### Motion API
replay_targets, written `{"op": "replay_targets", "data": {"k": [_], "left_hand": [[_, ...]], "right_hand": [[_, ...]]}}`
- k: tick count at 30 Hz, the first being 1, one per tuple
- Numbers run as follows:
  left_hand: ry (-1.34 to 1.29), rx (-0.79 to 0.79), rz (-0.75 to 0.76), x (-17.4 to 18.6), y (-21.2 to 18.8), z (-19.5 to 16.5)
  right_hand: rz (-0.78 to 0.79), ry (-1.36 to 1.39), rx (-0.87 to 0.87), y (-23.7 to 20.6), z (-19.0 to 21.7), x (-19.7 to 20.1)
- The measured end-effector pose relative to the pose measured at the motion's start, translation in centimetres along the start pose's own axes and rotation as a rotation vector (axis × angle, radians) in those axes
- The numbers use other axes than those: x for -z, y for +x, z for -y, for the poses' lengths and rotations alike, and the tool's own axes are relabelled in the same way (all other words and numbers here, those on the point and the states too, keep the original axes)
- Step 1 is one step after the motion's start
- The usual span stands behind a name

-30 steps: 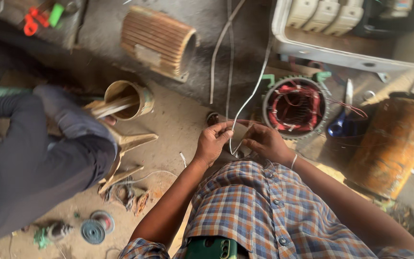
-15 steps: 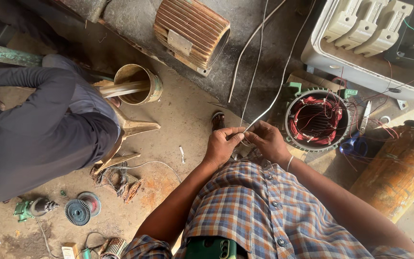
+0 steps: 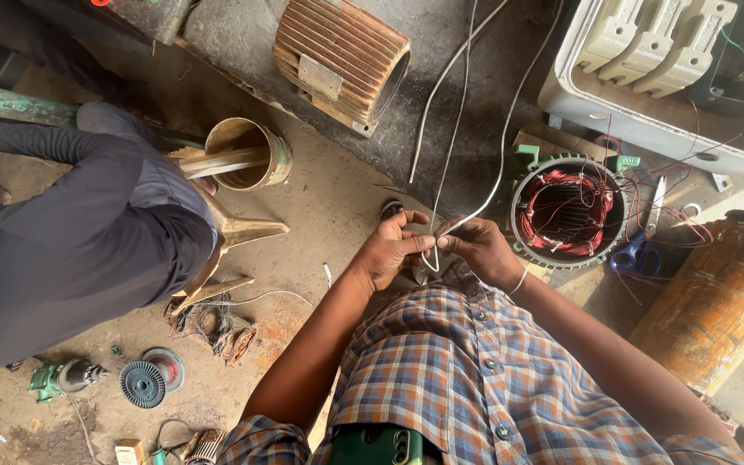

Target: The person works at a workbench rewinding an electric motor stator, handling red enameled copper windings inside the stator core. They pull and arrange wire, cut a length of white wire with scissors, strip and position the wire ends, and use pliers while fitting the windings into the stator slots.

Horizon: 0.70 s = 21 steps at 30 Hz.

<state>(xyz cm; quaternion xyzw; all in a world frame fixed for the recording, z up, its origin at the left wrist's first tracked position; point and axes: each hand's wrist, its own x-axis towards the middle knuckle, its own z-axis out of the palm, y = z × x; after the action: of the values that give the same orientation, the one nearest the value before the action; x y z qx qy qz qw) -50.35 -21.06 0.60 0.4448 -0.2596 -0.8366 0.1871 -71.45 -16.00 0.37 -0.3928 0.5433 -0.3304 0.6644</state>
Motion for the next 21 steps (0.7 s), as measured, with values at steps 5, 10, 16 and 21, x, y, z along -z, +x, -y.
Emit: {"op": "replay_targets", "data": {"k": [5,10,16,21], "left_hand": [[0.092,0.050,0.032,1.0,-1.2,-0.5],[-0.014,-0.006,0.021,3.3,-2.3,0.4],[0.379,-0.229,-0.216,2.4,-1.6,0.7],[0.893,-0.533,-0.230,-0.5,-2.2,-1.0]], "right_hand": [[0.055,-0.013,0.109,0.4,0.5,0.6],[0.051,0.070,0.129,0.3,0.4,0.4],[0.004,0.100,0.090,0.2,-0.3,-0.1],[-0.002,0.048,0.129,0.3,-0.2,0.1]]}}
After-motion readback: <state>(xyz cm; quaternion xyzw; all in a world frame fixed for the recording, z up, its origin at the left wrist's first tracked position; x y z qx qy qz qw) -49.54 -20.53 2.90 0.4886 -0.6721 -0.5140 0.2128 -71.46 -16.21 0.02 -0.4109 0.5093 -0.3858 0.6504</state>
